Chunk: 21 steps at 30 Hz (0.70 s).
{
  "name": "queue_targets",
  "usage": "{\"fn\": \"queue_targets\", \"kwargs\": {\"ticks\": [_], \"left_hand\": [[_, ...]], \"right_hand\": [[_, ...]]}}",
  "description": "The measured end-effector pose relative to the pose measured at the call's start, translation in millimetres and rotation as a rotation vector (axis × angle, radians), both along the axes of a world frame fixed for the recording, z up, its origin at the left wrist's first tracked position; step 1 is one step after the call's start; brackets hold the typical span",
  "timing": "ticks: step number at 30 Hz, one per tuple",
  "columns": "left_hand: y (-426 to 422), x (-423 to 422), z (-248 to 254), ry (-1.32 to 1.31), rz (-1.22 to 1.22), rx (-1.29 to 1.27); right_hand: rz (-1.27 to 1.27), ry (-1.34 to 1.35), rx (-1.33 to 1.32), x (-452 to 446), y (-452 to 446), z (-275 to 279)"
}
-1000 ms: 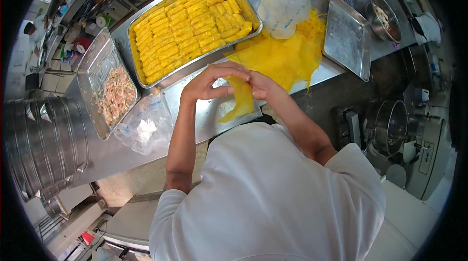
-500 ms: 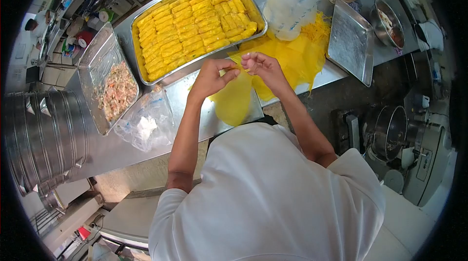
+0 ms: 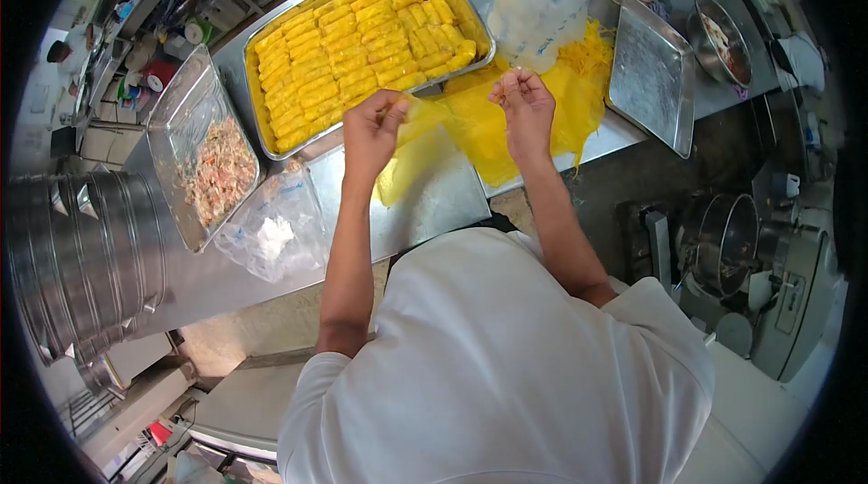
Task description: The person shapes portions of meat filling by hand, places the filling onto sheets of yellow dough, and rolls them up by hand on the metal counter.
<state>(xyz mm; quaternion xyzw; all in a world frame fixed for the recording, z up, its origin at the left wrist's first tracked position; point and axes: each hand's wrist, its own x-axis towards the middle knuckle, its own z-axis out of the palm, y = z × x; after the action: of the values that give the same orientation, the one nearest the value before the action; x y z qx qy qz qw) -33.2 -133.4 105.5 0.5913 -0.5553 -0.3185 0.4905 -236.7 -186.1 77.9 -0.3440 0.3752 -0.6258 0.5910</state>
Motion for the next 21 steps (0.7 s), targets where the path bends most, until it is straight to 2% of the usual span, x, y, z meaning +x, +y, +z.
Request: {"fn": "queue_targets", "kwargs": {"ticks": [2,3,5,7,11,15,19,21], "left_hand": [[1,6,4,0.189,0.025,0.021],[2,6,5,0.189,0.022,0.023],[-1,7,8,0.227,-0.006,0.030],[-2,8,9,0.244,-0.015,0.035],[-3,7,9,0.439,0.017,0.107],[-4,9,11,0.562,0.022,0.098],[3,4,22,0.479,0.034,0.155],[5,4,16,0.244,-0.124,0.136]], "right_hand": [[0.191,0.018,0.028,-8,-2,1],[0.188,0.018,0.030,-7,0,-1],[0.396,0.048,0.037,0,1,-8],[0.429,0.093,0.010,12,6,2],[0.530,0.208,-0.092,32,16,13],[0.546,0.249,-0.066,38,16,5],[0.464,0.374,-0.100,35,8,13],[0.431,0.393,-0.100,34,6,12]]}}
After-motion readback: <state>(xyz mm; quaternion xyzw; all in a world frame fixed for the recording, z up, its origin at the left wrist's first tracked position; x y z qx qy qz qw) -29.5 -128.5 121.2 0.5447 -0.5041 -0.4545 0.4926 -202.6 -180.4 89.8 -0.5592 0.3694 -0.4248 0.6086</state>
